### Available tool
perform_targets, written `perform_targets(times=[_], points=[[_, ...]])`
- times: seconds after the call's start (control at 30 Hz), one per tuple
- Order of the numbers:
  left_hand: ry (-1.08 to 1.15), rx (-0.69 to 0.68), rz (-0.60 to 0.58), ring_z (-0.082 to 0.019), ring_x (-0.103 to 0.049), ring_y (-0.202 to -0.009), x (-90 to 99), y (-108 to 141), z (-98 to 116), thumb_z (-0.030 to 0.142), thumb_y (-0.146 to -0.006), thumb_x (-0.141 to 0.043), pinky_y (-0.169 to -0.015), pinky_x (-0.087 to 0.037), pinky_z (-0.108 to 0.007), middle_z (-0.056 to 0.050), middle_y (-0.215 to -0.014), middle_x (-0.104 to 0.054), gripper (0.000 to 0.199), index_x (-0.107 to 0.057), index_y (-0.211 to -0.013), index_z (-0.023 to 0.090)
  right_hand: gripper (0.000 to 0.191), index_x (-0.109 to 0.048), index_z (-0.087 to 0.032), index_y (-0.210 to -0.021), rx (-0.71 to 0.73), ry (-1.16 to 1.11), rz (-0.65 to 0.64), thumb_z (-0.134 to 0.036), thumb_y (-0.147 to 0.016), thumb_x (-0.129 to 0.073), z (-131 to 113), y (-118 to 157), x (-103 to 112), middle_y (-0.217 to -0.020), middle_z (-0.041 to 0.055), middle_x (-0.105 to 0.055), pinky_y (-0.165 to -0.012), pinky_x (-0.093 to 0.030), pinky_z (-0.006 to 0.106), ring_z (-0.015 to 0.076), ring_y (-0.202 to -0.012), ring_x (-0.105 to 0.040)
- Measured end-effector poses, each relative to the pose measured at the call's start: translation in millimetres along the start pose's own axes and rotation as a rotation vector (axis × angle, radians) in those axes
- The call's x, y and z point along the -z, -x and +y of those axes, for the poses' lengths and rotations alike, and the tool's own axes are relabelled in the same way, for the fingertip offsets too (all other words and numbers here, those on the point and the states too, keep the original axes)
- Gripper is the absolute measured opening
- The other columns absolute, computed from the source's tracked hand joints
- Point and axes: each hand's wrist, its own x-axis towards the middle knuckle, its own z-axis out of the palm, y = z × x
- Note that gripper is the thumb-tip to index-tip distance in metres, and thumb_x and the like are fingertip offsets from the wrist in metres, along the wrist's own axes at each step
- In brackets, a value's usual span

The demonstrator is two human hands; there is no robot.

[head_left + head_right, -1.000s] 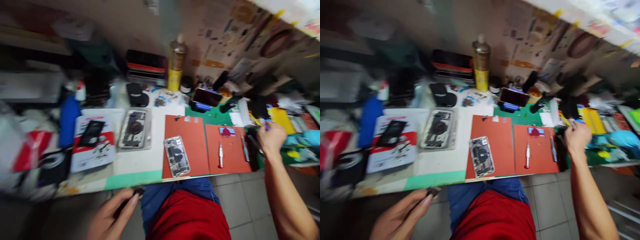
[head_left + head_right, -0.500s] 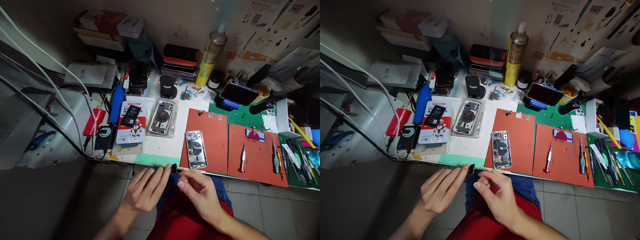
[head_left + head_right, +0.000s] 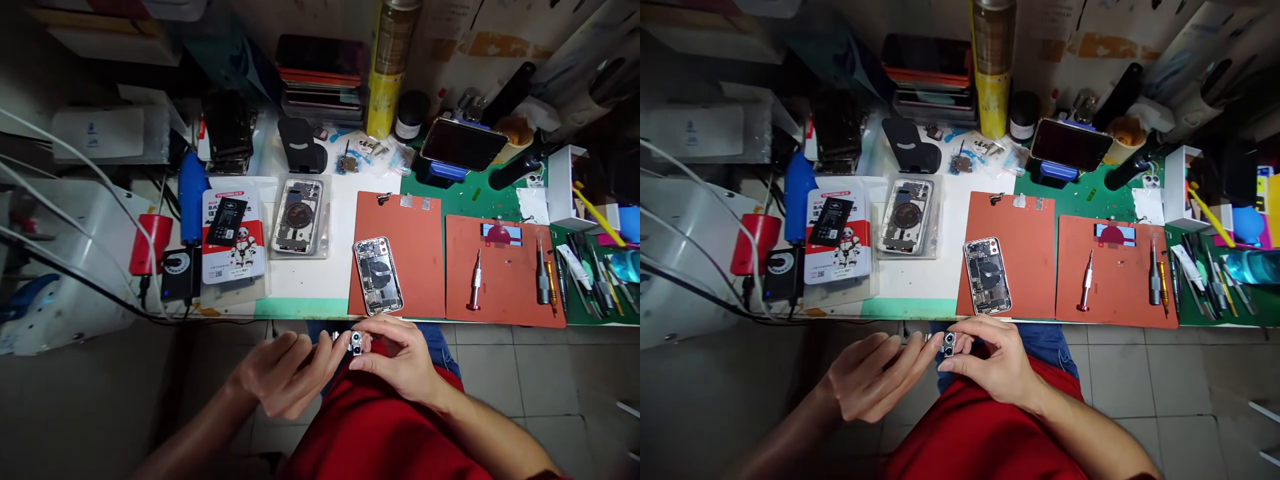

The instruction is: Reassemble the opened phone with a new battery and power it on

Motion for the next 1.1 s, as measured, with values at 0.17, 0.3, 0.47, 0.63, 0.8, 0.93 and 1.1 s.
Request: perform_targets(times=[0.17, 0.3, 0.47, 0.63, 0.8, 0.93, 1.1], points=[[0.045, -0.007, -0.012, -0.015, -0.055, -0.07, -4.3, -3, -2, 0.032, -0.085, -0.085, -0.057, -0.043, -0.034, -0.008, -0.102, -0.069, 0.02, -0.085, -0.101, 0.02, 0.032, -0.081, -0.023, -0.116, 0.068, 0.041, 0.059, -0.034, -0.087, -0.09, 0, 2, 4, -0.083, 0.0016, -0.075, -0.068, -0.064, 0.03, 0.016, -0.069, -0.069], [0.058, -0.008, 0.022, -0.014, -0.057, -0.067, -2.8, -7, -4, 0.026, -0.082, -0.091, -0.055, -0.045, -0.032, -0.006, -0.1, -0.073, 0.021, -0.083, -0.1, 0.02, 0.032, -0.081, -0.023, -0.119, 0.109, 0.091, 0.087, -0.033, -0.089, -0.089, 0, 3, 8, -0.087, 0.0036, -0.077, -0.068, -0.065, 0.03, 0.0164, -0.071, -0.071], [0.159, 0.108, 0.0, -0.015, -0.056, -0.06, -1.8, -12, -5, 0.02, -0.08, -0.093, -0.052, -0.045, -0.033, -0.001, -0.066, -0.061, 0.024, -0.071, -0.072, 0.016, 0.035, -0.081, -0.024, -0.122, 0.157, 0.136, 0.096, -0.03, -0.089, -0.089, -1, 2, 14, -0.086, 0.0038, -0.078, -0.066, -0.065, 0.03, 0.0168, -0.07, -0.072], [0.256, 0.176, -0.102, -0.017, -0.062, -0.066, -9.2, -1, -1, 0.004, -0.083, -0.084, -0.058, -0.048, -0.034, -0.003, -0.077, -0.067, 0.017, -0.075, -0.096, 0.009, 0.038, -0.079, -0.023, -0.128, 0.2, 0.211, 0.073, -0.027, -0.091, -0.087, -3, 1, 20, -0.092, 0.0056, -0.079, -0.068, -0.067, 0.031, 0.0176, -0.073, -0.073], [0.269, 0.215, -0.068, -0.015, -0.063, -0.07, -8.9, 1, 4, 0.001, -0.085, -0.08, -0.059, -0.051, -0.033, -0.009, -0.096, -0.072, 0.026, -0.076, -0.11, 0.007, 0.038, -0.079, -0.023, -0.126, 0.194, 0.205, 0.074, -0.026, -0.09, -0.088, -4, 0, 22, -0.089, 0.0046, -0.076, -0.068, -0.066, 0.031, 0.0169, -0.072, -0.071], [0.28, 0.214, -0.038, -0.015, -0.066, -0.074, -4.9, -13, 5, 0.001, -0.084, -0.082, -0.06, -0.055, -0.031, -0.01, -0.102, -0.073, 0.025, -0.077, -0.107, 0.009, 0.04, -0.079, -0.022, -0.126, 0.191, 0.182, 0.063, -0.021, -0.087, -0.089, -4, 0, 22, -0.089, 0.0041, -0.075, -0.069, -0.065, 0.029, 0.0165, -0.073, -0.071], [0.302, 0.172, -0.055, -0.019, -0.068, -0.081, -5.6, -18, 4, 0.005, -0.088, -0.077, -0.061, -0.055, -0.033, -0.012, -0.108, -0.075, 0.021, -0.079, -0.108, 0.01, 0.037, -0.079, -0.022, -0.125, 0.178, 0.185, 0.054, -0.023, -0.089, -0.088, -6, -1, 23, -0.089, 0.0042, -0.075, -0.069, -0.065, 0.03, 0.0167, -0.073, -0.07]])
